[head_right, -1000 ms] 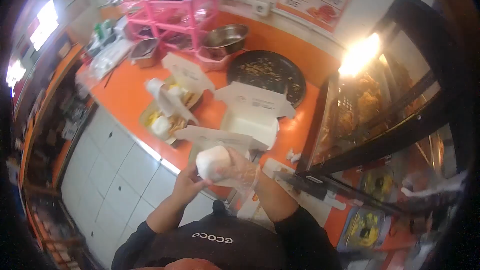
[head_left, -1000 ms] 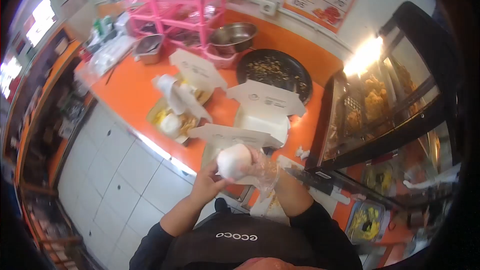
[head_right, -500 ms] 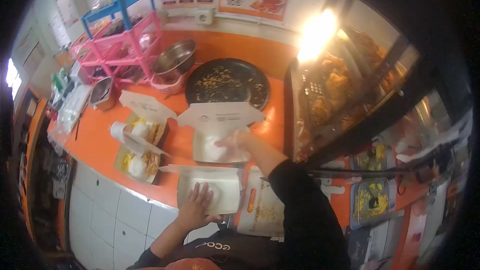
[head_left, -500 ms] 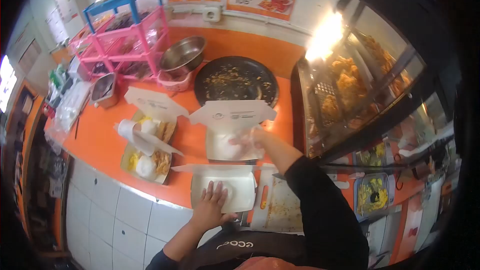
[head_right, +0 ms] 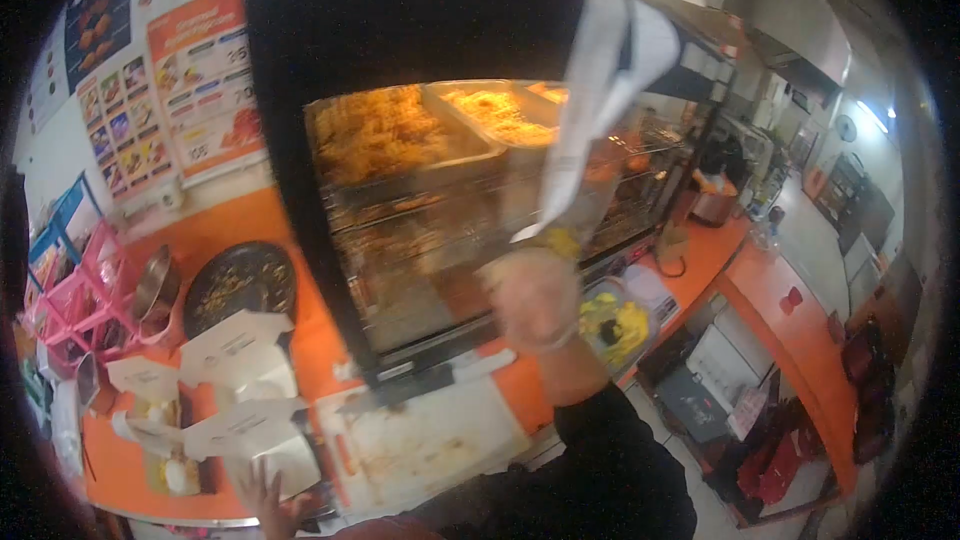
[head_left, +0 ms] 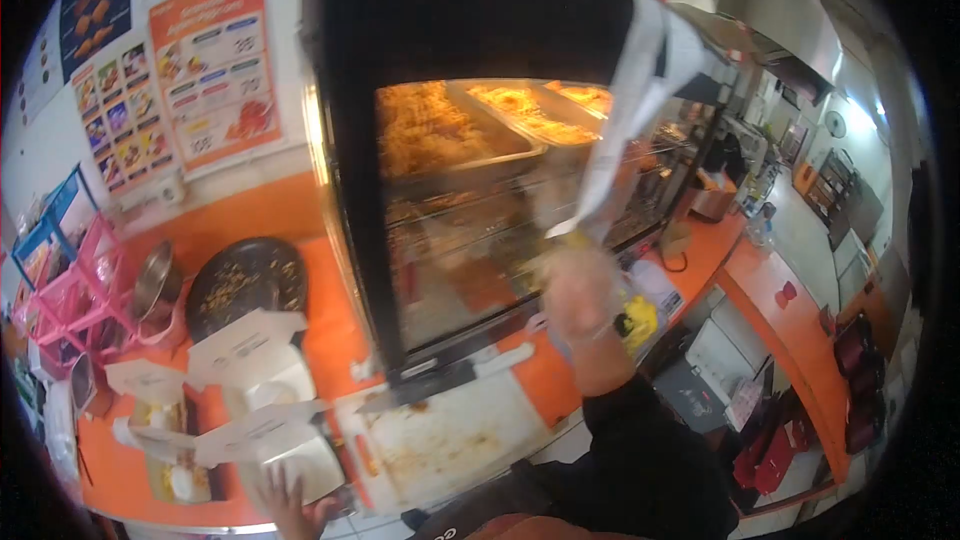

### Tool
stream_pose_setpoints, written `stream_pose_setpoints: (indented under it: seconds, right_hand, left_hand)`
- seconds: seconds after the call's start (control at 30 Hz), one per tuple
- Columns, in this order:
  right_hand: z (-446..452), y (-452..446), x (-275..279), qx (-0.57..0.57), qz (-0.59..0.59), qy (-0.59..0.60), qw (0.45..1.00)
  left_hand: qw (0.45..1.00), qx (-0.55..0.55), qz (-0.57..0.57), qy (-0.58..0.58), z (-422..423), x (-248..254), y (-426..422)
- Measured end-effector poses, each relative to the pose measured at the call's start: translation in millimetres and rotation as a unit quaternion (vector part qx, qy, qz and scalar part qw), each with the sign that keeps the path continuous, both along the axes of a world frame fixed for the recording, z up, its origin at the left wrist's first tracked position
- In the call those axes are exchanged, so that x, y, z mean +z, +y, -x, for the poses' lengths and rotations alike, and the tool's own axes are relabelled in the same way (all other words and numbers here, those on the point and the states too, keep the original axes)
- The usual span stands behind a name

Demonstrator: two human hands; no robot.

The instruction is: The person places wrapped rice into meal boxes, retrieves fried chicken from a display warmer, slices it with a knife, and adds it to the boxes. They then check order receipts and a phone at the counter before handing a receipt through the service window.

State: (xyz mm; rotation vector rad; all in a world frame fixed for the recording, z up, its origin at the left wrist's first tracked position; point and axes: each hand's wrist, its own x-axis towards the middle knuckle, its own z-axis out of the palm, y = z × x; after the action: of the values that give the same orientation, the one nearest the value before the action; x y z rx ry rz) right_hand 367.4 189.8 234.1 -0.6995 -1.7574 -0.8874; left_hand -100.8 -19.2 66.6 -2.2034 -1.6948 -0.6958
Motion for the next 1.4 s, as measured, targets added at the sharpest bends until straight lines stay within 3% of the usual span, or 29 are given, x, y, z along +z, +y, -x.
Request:
stream_pose_setpoints:
  seconds: [0.03, 0.07, 0.13, 0.17, 0.2, 0.27, 0.33, 0.4, 0.47, 0.5, 0.67, 0.87, 0.97, 1.07, 1.1, 1.13, 1.17, 1.23, 1.3, 1.33, 1.4]
  right_hand:
    - [-47, 1, 13, -0.113, -0.009, 0.049, 0.992]
    - [-80, 3, 40, -0.128, -0.05, 0.143, 0.98]
    - [-197, 55, 28, -0.225, -0.056, 0.345, 0.909]
    - [-261, 84, 13, -0.133, 0.012, 0.391, 0.911]
    - [-324, 114, 0, -0.037, 0.078, 0.43, 0.899]
    - [-371, 132, 16, -0.012, 0.178, 0.423, 0.889]
    - [-336, 110, 81, -0.155, 0.237, 0.336, 0.898]
    - [-321, 127, 122, -0.073, 0.378, 0.361, 0.85]
    - [-321, 197, 148, -0.316, 0.521, 0.217, 0.762]
    - [-317, 224, 154, -0.364, 0.566, 0.163, 0.722]
    - [-302, 294, 155, -0.348, 0.621, 0.169, 0.681]
    - [-315, 321, 145, -0.24, 0.615, 0.293, 0.691]
    - [-342, 315, 135, -0.071, 0.581, 0.437, 0.683]
    - [-383, 279, 116, 0.15, 0.51, 0.562, 0.634]
    - [-396, 253, 108, 0.214, 0.486, 0.569, 0.628]
    - [-404, 211, 103, 0.295, 0.488, 0.524, 0.632]
    - [-402, 174, 89, 0.345, 0.466, 0.45, 0.679]
    - [-297, 54, 102, 0.362, 0.508, 0.466, 0.627]
    - [-242, 3, 61, 0.333, 0.585, 0.402, 0.621]
    - [-229, 3, 22, 0.324, 0.612, 0.31, 0.651]
    - [-154, -2, -32, 0.332, 0.72, 0.174, 0.583]
  left_hand:
    - [0.996, -0.017, -0.045, -0.076, 0, -20, 1]
    - [0.99, -0.027, -0.117, -0.076, -15, -12, 3]
    - [0.971, 0.048, -0.233, -0.011, -43, -22, -1]
    - [0.972, 0.068, -0.212, 0.072, -64, 2, -8]
    - [0.971, 0.072, -0.212, 0.084, -88, 17, -9]
    - [0.972, 0.069, -0.206, 0.091, -141, 45, -3]
    - [0.976, 0.056, -0.195, 0.083, -188, 73, 9]
    - [0.98, 0.043, -0.181, 0.076, -228, 94, 23]
    - [0.98, 0.032, -0.184, 0.065, -262, 110, 33]
    - [0.978, 0.026, -0.2, 0.055, -274, 118, 36]
    - [0.972, 0.012, -0.232, 0.033, -324, 144, 32]
    - [0.969, 0.069, -0.236, 0.006, -324, 113, 4]
    - [0.972, 0.108, -0.208, 0.0, -313, 97, -13]
    - [0.977, 0.105, -0.184, -0.022, -294, 73, -21]
    - [0.977, 0.159, -0.131, -0.055, -280, 43, -30]
    - [0.97, 0.161, -0.162, -0.077, -291, 54, -24]
    - [0.97, 0.164, -0.159, -0.081, -289, 50, -23]
    - [0.975, 0.143, -0.135, -0.101, -285, 51, -19]
    - [0.976, 0.143, -0.096, -0.131, -281, 50, -16]
    - [0.977, 0.14, -0.081, -0.139, -276, 48, -15]
    - [0.98, 0.134, -0.059, -0.133, -262, 44, -14]
